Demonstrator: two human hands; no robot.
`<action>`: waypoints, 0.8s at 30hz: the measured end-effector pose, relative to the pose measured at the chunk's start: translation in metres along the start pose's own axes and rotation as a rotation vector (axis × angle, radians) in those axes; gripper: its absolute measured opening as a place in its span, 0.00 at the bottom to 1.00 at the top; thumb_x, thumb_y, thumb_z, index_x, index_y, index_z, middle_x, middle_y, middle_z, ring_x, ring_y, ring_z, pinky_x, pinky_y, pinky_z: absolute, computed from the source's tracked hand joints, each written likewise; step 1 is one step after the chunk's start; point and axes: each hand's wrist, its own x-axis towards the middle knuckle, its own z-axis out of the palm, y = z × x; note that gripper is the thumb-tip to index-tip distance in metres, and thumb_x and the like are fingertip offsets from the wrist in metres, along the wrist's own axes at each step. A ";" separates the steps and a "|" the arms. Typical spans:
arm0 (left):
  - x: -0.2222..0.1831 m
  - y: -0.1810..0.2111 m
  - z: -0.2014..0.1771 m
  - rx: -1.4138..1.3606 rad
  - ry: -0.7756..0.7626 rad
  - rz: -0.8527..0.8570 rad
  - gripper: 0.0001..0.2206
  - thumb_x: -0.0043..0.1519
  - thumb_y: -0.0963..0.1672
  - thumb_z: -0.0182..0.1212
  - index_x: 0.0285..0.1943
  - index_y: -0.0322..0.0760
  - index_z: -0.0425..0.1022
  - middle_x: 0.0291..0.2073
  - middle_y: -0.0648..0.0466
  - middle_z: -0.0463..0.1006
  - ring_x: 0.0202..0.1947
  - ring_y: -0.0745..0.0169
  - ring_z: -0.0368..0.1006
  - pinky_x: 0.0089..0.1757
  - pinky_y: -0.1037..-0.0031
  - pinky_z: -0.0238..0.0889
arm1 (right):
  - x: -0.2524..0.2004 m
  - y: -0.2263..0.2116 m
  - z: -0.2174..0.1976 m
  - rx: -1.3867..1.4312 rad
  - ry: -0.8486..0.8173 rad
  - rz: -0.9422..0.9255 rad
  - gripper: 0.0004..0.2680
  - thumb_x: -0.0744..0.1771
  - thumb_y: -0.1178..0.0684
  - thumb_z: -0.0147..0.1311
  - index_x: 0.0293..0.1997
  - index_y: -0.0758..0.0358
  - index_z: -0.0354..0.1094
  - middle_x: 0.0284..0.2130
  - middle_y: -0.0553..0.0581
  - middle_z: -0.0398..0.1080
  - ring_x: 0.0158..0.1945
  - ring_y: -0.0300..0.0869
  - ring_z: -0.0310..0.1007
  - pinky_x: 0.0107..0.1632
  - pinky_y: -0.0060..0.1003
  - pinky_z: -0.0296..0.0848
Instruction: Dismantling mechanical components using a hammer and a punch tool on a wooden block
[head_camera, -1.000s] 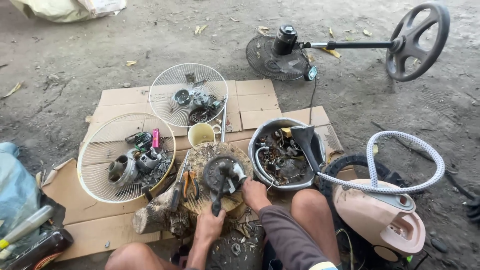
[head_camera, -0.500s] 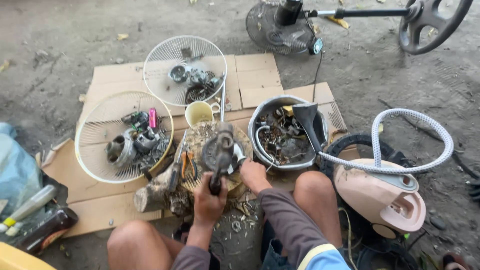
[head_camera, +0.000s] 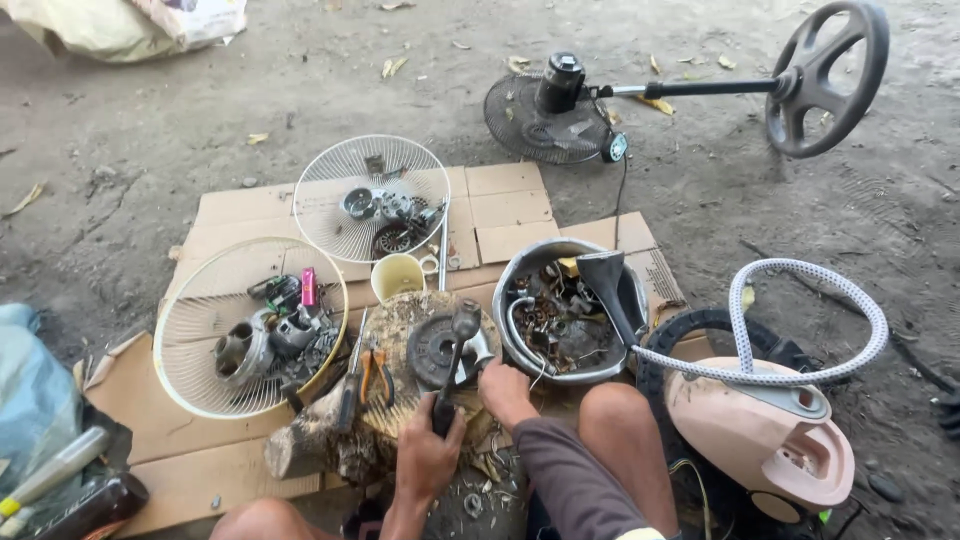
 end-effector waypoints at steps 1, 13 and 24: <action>0.003 0.009 -0.002 -0.001 -0.003 -0.002 0.08 0.62 0.45 0.62 0.47 0.38 0.76 0.22 0.56 0.79 0.16 0.67 0.70 0.17 0.74 0.64 | -0.001 0.000 -0.001 0.000 -0.002 0.003 0.15 0.73 0.51 0.35 0.59 0.76 0.58 0.26 0.53 0.71 0.26 0.42 0.73 0.35 0.38 0.78; 0.023 -0.072 0.021 -0.027 0.104 0.188 0.08 0.67 0.45 0.58 0.42 0.36 0.69 0.18 0.55 0.77 0.08 0.66 0.67 0.10 0.71 0.67 | 0.003 0.010 0.013 -0.146 0.149 -0.105 0.18 0.70 0.54 0.41 0.64 0.83 0.55 0.30 0.66 0.77 0.27 0.51 0.78 0.31 0.41 0.79; 0.010 -0.082 0.036 0.331 -0.210 -0.415 0.13 0.65 0.48 0.61 0.50 0.43 0.63 0.30 0.57 0.84 0.28 0.58 0.81 0.34 0.61 0.76 | 0.005 0.022 0.019 0.113 0.231 -0.046 0.16 0.71 0.42 0.42 0.42 0.70 0.63 0.33 0.71 0.76 0.38 0.64 0.78 0.42 0.56 0.76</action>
